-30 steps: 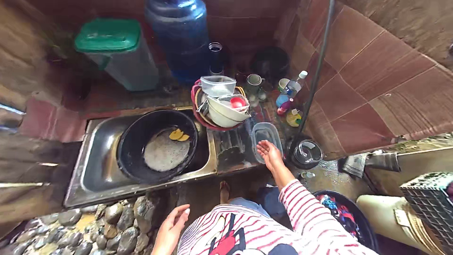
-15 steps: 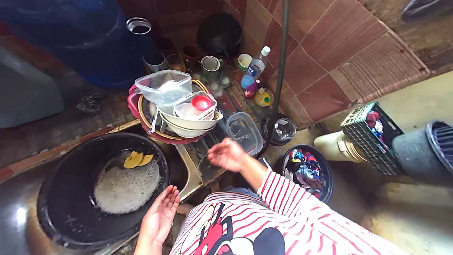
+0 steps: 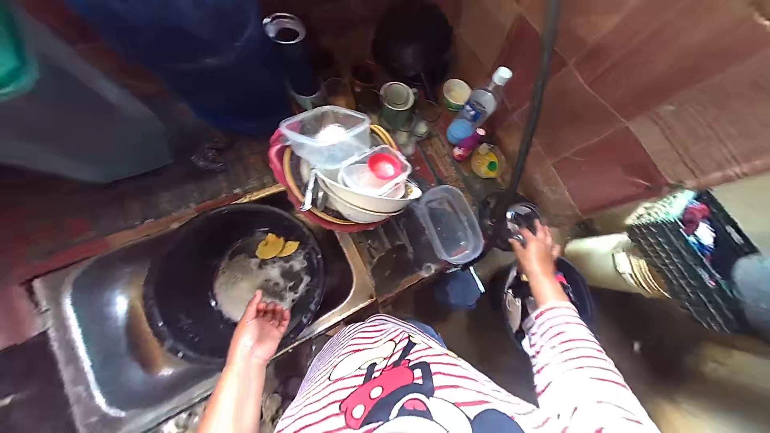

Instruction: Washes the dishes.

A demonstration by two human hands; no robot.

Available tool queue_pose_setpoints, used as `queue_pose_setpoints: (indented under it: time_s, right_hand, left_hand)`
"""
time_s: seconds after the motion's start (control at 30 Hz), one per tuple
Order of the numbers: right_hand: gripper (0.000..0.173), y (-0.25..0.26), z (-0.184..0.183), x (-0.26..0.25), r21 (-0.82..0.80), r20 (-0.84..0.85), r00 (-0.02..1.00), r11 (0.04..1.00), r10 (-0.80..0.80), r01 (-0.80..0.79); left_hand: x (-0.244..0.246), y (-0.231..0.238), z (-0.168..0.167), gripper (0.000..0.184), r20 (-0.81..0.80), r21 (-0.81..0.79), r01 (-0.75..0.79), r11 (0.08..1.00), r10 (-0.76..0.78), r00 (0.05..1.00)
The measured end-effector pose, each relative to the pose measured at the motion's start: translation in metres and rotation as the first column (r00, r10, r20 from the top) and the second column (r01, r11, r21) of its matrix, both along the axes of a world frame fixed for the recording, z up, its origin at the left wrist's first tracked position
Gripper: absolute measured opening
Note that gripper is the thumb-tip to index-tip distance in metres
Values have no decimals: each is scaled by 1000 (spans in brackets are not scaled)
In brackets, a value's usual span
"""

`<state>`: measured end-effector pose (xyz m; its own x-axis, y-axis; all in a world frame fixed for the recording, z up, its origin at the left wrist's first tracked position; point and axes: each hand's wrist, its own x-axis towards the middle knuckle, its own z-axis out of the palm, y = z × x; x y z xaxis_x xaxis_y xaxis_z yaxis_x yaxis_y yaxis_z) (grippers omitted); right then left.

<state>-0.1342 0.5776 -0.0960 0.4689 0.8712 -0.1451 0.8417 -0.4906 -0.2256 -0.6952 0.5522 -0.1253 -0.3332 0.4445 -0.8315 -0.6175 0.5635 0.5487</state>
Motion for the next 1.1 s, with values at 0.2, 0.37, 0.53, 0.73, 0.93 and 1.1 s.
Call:
queue_pose_setpoints:
  time_s: [0.2, 0.37, 0.53, 0.73, 0.93, 1.1]
  right_hand:
    - [25, -23, 84, -27, -109, -90, 976, 972, 197, -206]
    - [21, -29, 103, -152, 129, -395, 620, 709, 678, -693]
    - [16, -5, 39, -360, 351, -497, 27, 229, 867, -908]
    - [27, 22, -4, -513, 540, -629, -256, 176, 734, -823]
    - [59, 125, -120, -566, -391, -423, 763, 661, 489, -641]
    - [43, 80, -164, -627, -165, -439, 569, 560, 695, -812]
  left_hand:
    - [-9, -8, 7, 32, 96, -83, 79, 993, -71, 993]
    - [-11, -20, 19, 40, 303, 100, 239, 966, -258, 918]
    - [-53, -55, 30, 61, 310, 323, 409, 853, -504, 806]
    - [-147, -113, 26, 34, -20, 151, -22, 988, 26, 999]
    - [-201, -113, -24, 38, 42, 242, -352, 904, 352, 935]
    - [-200, -84, -33, 41, 176, 260, -323, 910, 284, 942]
